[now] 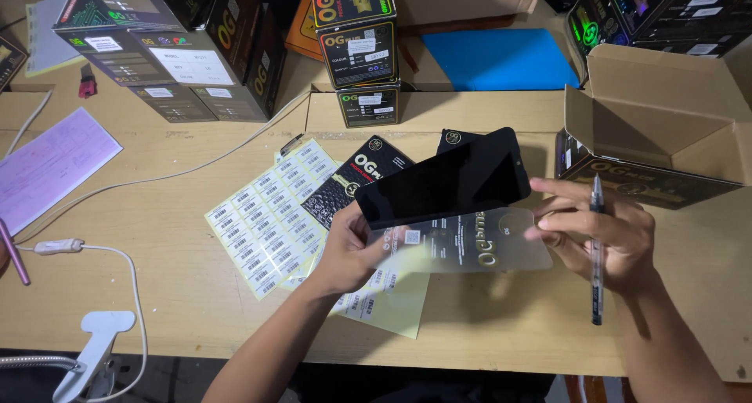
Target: Unboxing mobile phone screen protectors, removing them from sleeves, and applying identification labels.
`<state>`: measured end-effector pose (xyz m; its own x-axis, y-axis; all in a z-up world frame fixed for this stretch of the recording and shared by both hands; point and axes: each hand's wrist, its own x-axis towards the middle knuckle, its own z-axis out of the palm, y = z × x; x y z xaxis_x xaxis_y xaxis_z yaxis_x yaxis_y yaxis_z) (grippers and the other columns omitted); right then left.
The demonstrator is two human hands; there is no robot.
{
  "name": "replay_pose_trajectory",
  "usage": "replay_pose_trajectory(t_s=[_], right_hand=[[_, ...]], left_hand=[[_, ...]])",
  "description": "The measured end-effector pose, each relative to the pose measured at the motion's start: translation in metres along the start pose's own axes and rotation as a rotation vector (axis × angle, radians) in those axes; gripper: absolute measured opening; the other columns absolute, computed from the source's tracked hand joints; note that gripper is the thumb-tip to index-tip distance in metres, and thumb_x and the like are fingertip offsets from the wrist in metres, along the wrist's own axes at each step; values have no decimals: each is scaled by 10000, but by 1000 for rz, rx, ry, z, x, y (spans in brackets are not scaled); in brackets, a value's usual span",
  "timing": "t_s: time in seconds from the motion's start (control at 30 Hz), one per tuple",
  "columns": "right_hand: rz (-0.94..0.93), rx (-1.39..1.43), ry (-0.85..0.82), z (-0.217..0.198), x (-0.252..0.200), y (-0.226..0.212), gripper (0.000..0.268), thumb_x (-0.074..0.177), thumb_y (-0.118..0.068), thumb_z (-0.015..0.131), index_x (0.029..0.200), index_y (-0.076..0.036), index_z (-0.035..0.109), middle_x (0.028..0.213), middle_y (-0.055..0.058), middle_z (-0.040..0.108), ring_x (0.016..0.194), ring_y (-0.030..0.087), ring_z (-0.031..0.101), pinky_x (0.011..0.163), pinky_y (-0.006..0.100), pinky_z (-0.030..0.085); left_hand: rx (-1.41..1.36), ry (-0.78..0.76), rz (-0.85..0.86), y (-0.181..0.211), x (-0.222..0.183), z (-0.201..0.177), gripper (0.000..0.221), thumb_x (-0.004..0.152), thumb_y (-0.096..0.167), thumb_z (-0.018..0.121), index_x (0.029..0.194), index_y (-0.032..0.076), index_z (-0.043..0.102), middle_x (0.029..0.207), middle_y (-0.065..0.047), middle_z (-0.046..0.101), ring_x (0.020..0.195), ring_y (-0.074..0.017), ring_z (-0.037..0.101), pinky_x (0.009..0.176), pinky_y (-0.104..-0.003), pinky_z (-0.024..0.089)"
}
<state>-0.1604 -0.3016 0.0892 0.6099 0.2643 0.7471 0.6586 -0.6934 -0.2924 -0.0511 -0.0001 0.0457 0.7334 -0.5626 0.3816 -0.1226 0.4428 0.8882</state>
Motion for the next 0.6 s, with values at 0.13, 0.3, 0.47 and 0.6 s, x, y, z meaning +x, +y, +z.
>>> replay_pose_trajectory(t_s=[0.13,0.3,0.47,0.6], right_hand=[[-68,8,64,4,-3,1,76,894,-113,726,929,-73,672,1183,333,687,378,27,414,683,264,641],[-187,-16,137,6,2,-7,126,844,-129,771,893,-83,665,937,252,733,930,332,772,633,299,688],[-206,-83,111,4,-3,-8,238,796,-244,845,928,-159,666,1082,344,696,793,263,788,635,271,675],[-234,-124,89,2,-2,-12,241,815,-267,850,964,-196,674,1148,325,685,765,231,783,625,263,661]], left_hand=[[18,-24,-10,4,-3,-1,165,926,223,750,919,136,610,802,76,531,727,-50,460,628,-217,351],[22,-55,7,7,-3,-2,261,920,236,773,1089,62,678,915,28,668,833,-74,598,706,-225,477],[41,-48,41,9,0,-1,182,914,217,755,1009,83,677,928,8,682,847,-99,622,741,-253,516],[17,-30,16,3,-1,-5,244,913,212,759,1085,57,680,980,-15,720,889,-108,660,766,-259,534]])
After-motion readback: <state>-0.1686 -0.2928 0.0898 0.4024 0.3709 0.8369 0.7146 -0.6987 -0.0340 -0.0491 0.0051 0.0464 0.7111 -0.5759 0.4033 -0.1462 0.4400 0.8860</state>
